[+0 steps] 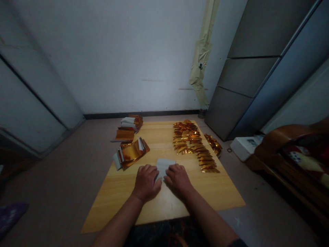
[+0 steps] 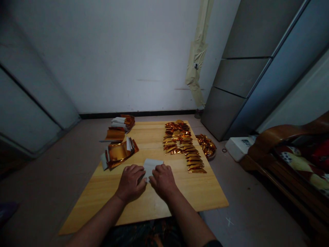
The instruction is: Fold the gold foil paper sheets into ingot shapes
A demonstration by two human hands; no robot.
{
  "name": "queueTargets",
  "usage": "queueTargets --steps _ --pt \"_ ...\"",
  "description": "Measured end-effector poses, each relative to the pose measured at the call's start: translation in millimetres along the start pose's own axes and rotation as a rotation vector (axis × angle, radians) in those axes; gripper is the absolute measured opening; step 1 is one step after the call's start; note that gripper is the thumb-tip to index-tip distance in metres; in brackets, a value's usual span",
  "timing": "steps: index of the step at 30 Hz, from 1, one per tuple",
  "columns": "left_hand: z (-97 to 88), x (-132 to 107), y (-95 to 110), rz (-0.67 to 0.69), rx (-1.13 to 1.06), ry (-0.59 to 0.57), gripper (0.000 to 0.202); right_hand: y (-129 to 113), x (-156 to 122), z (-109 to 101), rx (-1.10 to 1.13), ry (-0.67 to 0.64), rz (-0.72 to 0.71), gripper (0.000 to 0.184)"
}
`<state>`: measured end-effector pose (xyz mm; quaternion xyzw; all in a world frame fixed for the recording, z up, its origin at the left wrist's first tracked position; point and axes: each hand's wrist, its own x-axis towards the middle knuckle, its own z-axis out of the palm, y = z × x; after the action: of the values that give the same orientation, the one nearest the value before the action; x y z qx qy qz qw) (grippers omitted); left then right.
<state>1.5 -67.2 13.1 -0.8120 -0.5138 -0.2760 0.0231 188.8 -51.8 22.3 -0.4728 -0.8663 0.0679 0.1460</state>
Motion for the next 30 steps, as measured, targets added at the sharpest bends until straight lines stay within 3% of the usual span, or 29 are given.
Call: queueTargets --steps 5,8,12,19,25,30 --pt "7.7 6 -4 0.034 0.070 0.015 0.022 6 14 4 0.002 -0.012 0.072 0.017" --pt "12.1 10 -5 0.014 0.077 -0.006 0.019 8 24 2 0.000 0.035 0.218 0.011" --pt "14.9 13 -5 -0.040 0.079 -0.015 0.015 9 33 -4 -0.031 0.000 0.363 0.021" --pt "17.0 11 -7 -0.062 0.058 -0.058 0.011 10 47 -10 0.036 -0.067 0.441 0.021" --pt "19.2 11 -8 -0.045 0.088 -0.064 0.014 8 58 -8 0.063 -0.107 0.425 0.015" --pt "20.8 11 -9 -0.032 0.106 -0.033 0.016 10 62 -13 0.202 -0.111 0.487 0.033"
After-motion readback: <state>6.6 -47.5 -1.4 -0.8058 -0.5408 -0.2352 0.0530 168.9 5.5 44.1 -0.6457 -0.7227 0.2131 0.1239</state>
